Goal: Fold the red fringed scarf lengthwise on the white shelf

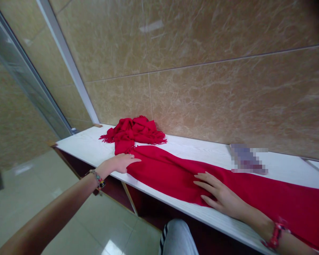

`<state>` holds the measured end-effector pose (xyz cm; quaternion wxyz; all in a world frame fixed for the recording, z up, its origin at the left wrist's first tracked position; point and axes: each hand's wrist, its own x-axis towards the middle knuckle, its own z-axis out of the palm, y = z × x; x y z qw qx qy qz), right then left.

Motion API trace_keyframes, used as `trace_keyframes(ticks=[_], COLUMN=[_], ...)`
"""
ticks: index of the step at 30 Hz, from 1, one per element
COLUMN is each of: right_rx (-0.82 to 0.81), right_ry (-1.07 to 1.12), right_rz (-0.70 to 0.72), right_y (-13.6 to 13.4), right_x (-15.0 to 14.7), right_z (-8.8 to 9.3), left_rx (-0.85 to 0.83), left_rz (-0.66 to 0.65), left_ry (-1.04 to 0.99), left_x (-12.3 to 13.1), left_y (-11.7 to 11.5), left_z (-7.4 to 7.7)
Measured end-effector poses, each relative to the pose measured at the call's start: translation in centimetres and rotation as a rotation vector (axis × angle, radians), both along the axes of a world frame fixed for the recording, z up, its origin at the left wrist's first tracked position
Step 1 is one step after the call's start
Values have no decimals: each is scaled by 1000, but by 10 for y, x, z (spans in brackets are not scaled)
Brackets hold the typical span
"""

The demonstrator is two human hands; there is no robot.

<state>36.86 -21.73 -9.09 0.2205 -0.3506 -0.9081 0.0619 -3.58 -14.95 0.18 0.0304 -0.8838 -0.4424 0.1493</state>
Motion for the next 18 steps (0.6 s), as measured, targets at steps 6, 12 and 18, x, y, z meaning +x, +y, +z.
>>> trace_keyframes(ticks=[6, 12, 18], right_rx=[-70, -115, -136], right_ry=[-64, -60, -55], right_rz=[5, 12, -2], right_y=[1, 1, 1], right_x=[-2, -2, -3], right_z=[1, 3, 1], left_rx=[161, 274, 113], left_rz=[127, 424, 449], left_ry=[-276, -959, -1165], left_x=[-20, -11, -6], left_y=[14, 38, 51], left_z=[-26, -38, -36])
